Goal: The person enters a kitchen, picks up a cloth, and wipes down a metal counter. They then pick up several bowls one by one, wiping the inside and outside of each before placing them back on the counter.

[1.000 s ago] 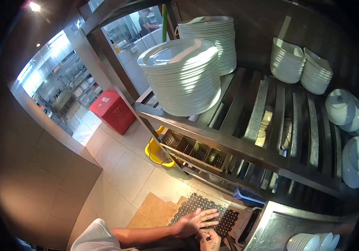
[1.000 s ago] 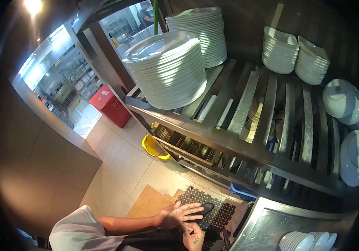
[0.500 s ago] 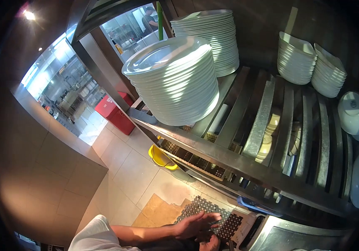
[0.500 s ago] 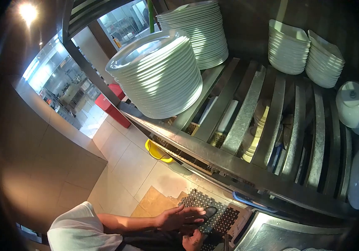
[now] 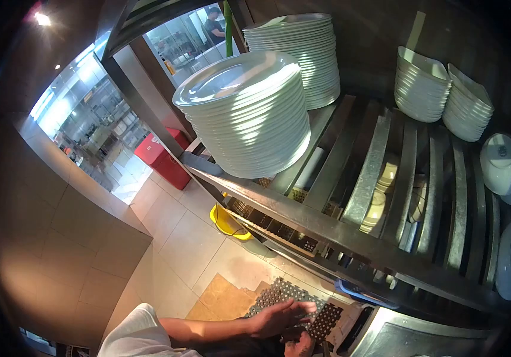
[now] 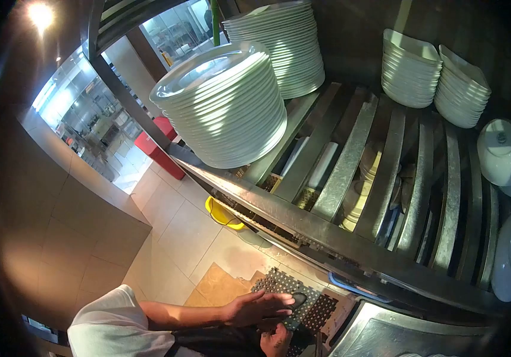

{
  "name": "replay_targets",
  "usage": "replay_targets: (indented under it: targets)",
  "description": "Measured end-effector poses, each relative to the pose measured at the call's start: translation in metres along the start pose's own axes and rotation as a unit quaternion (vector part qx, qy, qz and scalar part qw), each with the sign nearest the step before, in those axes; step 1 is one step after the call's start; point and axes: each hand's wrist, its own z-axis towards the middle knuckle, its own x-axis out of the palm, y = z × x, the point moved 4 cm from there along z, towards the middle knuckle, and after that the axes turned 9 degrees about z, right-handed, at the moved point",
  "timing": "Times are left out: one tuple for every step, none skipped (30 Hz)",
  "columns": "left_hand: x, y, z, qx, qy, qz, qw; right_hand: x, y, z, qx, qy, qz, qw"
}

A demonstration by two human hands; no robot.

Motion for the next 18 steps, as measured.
replay_targets:
  targets:
    - [0.002,-0.003,0.0,0.001,0.0,0.001,1.0,-0.001,0.0,0.001,-0.002,0.0,0.001,1.0]
    - [0.004,-0.009,0.001,0.007,0.015,0.034,0.999,-0.001,-0.001,0.001,0.017,0.019,-0.021,0.999]
    - [0.008,-0.016,0.0,0.012,0.029,0.065,0.997,0.0,-0.001,0.001,0.036,0.039,-0.043,0.998]
    - [0.009,-0.024,-0.002,0.012,0.028,0.065,0.997,0.003,0.005,0.004,0.037,0.04,-0.042,0.998]
    - [0.012,-0.033,-0.006,0.02,0.041,0.112,0.993,0.004,0.014,0.008,0.022,0.025,0.046,0.998]
    - [0.016,-0.04,-0.01,0.028,0.055,0.157,0.986,0.003,0.02,0.008,0.007,0.009,0.131,0.991]
    - [0.018,-0.048,-0.019,0.022,0.022,0.161,0.987,0.003,0.02,0.006,0.008,0.01,0.129,0.991]
    - [0.021,-0.057,-0.029,0.041,0.015,0.171,0.984,0.003,0.012,0.0,0.083,0.01,0.151,0.985]
    - [0.022,-0.06,-0.041,0.059,0.008,0.183,0.981,0.005,0.006,-0.009,0.157,0.009,0.172,0.973]
    - [0.019,-0.057,-0.052,0.106,0.031,0.166,0.98,0.01,0.005,-0.015,0.164,-0.013,0.258,0.952]
    - [0.018,-0.051,-0.067,0.153,0.053,0.145,0.976,0.009,0.013,-0.021,0.133,-0.018,0.298,0.945]
    - [0.02,-0.043,-0.087,0.169,0.027,0.155,0.973,0.009,0.02,-0.027,0.114,-0.006,0.256,0.96]
    - [0.018,-0.03,-0.107,0.173,0.029,0.153,0.973,0.01,0.025,-0.037,0.095,0.007,0.213,0.972]
    - [0.015,-0.015,-0.128,0.197,0.017,0.151,0.968,0.013,0.028,-0.048,0.089,0.009,0.209,0.974]
    - [0.013,0.001,-0.15,0.222,0.005,0.148,0.964,0.016,0.029,-0.06,0.094,0.009,0.222,0.97]
    - [0.011,0.019,-0.171,0.233,-0.029,0.12,0.965,0.019,0.03,-0.073,0.099,0.009,0.234,0.967]
    - [0.006,0.04,-0.187,0.24,-0.026,0.118,0.963,0.021,0.034,-0.085,0.094,0.012,0.228,0.969]
    - [-0.003,0.061,-0.202,0.251,-0.032,0.074,0.964,0.025,0.037,-0.098,0.09,0.019,0.227,0.97]
